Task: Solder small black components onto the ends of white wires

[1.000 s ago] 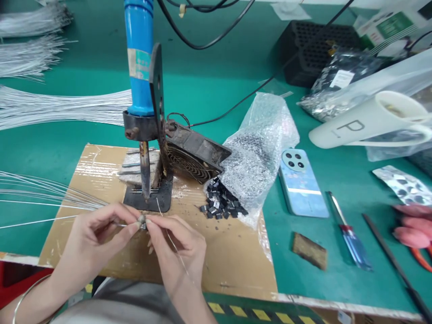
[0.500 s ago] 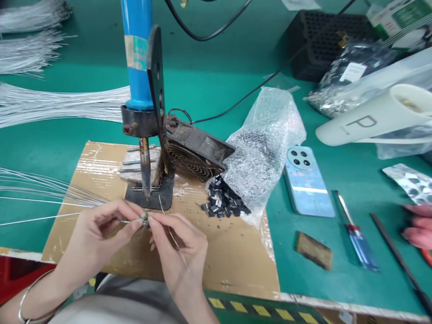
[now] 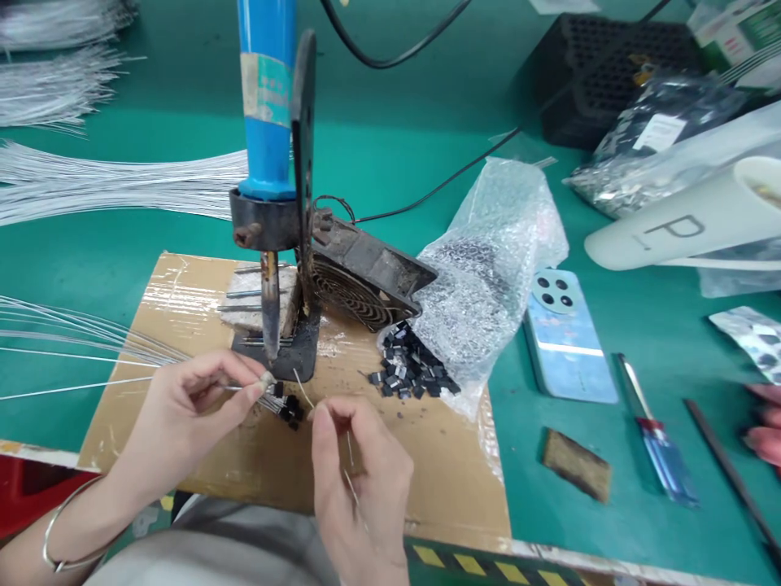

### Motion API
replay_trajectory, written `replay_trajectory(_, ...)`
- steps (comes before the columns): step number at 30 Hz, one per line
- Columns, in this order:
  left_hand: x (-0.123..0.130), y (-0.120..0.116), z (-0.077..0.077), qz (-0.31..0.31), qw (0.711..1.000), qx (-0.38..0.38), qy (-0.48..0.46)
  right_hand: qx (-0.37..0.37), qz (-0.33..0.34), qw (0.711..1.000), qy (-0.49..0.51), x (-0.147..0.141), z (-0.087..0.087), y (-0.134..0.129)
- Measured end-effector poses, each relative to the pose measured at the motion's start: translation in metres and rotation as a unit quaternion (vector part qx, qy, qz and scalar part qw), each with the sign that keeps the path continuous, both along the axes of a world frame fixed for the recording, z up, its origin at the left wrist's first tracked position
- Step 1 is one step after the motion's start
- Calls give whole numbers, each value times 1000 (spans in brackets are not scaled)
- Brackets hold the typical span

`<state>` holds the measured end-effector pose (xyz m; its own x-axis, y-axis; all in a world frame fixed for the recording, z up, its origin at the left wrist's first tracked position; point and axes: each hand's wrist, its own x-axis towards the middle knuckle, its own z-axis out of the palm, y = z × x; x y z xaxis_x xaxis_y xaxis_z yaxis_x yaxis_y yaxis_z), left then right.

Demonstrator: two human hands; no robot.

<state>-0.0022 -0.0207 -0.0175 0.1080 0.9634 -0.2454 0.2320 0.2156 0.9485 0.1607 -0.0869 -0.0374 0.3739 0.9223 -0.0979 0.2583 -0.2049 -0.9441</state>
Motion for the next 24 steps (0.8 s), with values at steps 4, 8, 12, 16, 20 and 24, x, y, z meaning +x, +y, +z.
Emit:
replay_trajectory(4, 1, 5, 1, 4, 1000, -6, -3, -10, 67, 998, -8, 8, 4, -3)
replay_trajectory(8, 2, 6, -1, 10, 1000, -3, -8, 1, 151, 989, -7, 3, 8, -1)
replay_trajectory(12, 2, 5, -3, 9, 1000, -9, 8, 22, 151, 988, 11, -5, 9, 3)
replay_trajectory(16, 1, 4, -4, 5, 999, -14, 35, 67, 81, 994, 8, -5, 6, 4)
replay_trajectory(20, 2, 5, -4, 5, 999, -21, 45, 88, 45, 995, -2, -5, 2, 6)
replay_trajectory(24, 3, 6, -3, 4, 999, -17, 42, 86, 52, 994, 31, -10, 0, 9)
